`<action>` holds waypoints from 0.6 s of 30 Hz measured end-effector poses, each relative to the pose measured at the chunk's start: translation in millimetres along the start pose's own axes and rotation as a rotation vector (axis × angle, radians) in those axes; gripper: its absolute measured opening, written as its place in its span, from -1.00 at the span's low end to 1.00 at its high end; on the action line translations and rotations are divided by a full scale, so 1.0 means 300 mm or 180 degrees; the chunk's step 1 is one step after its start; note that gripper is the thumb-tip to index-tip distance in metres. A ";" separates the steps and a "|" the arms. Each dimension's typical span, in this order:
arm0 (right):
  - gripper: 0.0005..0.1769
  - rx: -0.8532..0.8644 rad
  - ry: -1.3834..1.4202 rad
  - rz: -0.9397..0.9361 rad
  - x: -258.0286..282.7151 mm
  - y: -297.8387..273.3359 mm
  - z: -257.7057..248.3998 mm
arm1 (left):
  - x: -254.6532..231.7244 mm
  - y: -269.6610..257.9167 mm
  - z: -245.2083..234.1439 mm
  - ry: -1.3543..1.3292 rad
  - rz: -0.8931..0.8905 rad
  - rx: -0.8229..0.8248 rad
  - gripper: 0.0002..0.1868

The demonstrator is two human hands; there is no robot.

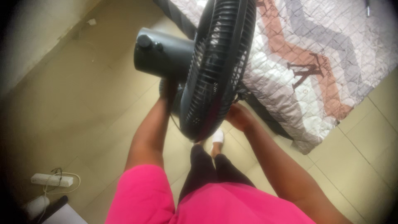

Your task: The person uses a screwdriver to unscrew and remove the front grille of a standing fan. They then proceed to unscrew the rear grille, detaching it from the fan's motor housing.

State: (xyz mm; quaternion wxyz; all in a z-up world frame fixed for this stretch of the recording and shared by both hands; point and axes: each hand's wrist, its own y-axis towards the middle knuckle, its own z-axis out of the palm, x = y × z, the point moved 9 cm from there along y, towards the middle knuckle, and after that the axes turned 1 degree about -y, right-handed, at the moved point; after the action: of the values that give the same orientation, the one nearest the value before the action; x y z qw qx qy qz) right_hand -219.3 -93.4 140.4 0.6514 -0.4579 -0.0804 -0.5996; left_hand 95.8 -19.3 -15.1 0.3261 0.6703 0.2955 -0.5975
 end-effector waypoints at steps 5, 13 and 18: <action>-0.56 -0.0159 0.0355 0.0065 0.087 0.068 -0.015 | 0.025 0.018 -0.058 0.0013 -0.0064 -0.0131 -0.74; -0.55 -0.0059 -0.0145 0.0330 0.202 0.228 0.079 | 0.083 0.063 -0.131 0.0040 -0.0109 -0.0248 -0.75; -0.56 0.0133 -0.0332 0.0339 0.251 0.283 0.171 | 0.114 0.088 -0.187 0.0033 -0.0121 -0.0315 -0.76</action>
State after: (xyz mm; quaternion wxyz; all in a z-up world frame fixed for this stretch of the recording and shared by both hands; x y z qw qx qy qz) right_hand -103.7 -122.7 176.2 0.6867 -0.4785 -0.1022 -0.5376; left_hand 154.4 9.0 -42.8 0.3459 0.6507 0.3390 -0.5848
